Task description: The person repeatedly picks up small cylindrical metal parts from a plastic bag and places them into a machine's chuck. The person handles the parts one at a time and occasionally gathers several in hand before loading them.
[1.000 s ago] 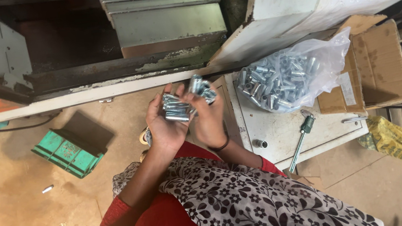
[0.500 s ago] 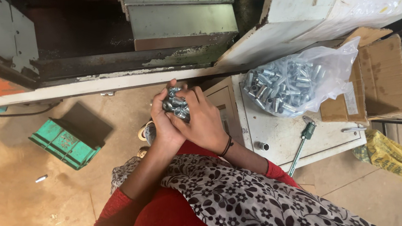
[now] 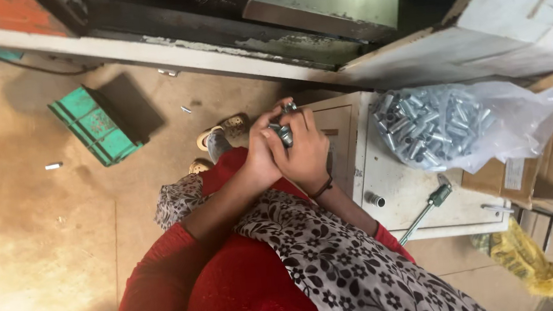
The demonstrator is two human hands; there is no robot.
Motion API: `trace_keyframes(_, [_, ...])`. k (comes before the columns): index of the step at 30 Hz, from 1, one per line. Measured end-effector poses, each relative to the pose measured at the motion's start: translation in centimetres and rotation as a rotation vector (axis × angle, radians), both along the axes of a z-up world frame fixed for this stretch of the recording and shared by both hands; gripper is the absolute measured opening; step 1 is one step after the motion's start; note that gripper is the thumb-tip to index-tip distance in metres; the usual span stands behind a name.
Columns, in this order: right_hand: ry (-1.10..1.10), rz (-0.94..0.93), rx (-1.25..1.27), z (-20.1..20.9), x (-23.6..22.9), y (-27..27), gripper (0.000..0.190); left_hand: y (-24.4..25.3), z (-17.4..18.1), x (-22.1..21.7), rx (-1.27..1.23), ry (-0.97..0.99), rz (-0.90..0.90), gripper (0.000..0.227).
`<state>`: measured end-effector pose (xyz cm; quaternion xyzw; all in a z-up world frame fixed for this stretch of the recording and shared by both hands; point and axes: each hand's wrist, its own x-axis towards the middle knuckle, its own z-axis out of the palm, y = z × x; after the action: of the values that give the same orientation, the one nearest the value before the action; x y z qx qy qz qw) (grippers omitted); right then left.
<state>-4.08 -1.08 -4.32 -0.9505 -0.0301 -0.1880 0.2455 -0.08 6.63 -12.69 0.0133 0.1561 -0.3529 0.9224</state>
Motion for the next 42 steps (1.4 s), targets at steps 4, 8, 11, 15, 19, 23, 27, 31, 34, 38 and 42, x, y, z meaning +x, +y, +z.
trace_keyframes(4, [0.083,-0.015,-0.026,-2.3,-2.0,0.0,0.031,0.0,-2.3,-2.1,-0.017,0.072,-0.075,0.024])
trace_keyframes(8, [0.125,-0.023,-0.071,-3.0,-2.4,0.2,0.031,0.3,-3.2,-2.6,0.006,0.128,-0.120,0.028])
trace_keyframes(11, [0.013,0.021,-0.075,-2.8,-2.5,0.1,0.026,0.4,-3.3,-2.8,-0.004,0.149,-0.134,0.029])
trace_keyframes(15, [-0.092,0.051,-0.078,-2.7,-2.6,-0.4,0.023,0.6,-3.4,-3.1,-0.007,0.140,-0.160,0.029])
trace_keyframes(19, [-0.089,0.083,0.230,-3.1,-2.4,-1.2,0.027,0.6,-3.4,-2.8,0.018,0.149,-0.140,0.033])
trace_keyframes(23, [-0.096,0.138,0.857,-3.5,-1.4,-2.5,0.026,1.5,-2.6,-2.2,0.010,0.023,-0.141,0.036])
trace_keyframes(27, [0.173,-0.029,1.272,-3.3,0.2,-3.9,0.028,3.4,-0.6,-1.3,0.026,0.046,-0.123,0.036])
trace_keyframes(31, [0.343,-0.072,1.584,-2.3,1.1,-3.4,0.033,5.6,1.3,-0.7,0.116,0.059,-0.087,0.038])
trace_keyframes(34, [0.435,-0.055,1.735,-0.7,2.3,-2.8,0.042,7.3,2.3,-0.1,0.074,-0.005,-0.018,0.035])
trace_keyframes(38, [0.580,0.036,1.819,1.2,4.0,-2.4,0.057,9.9,3.4,1.4,0.144,0.089,0.030,0.031])
trace_keyframes(42, [0.566,0.112,1.768,1.5,5.6,-2.6,0.050,12.8,5.2,4.9,0.196,0.093,0.106,0.026])
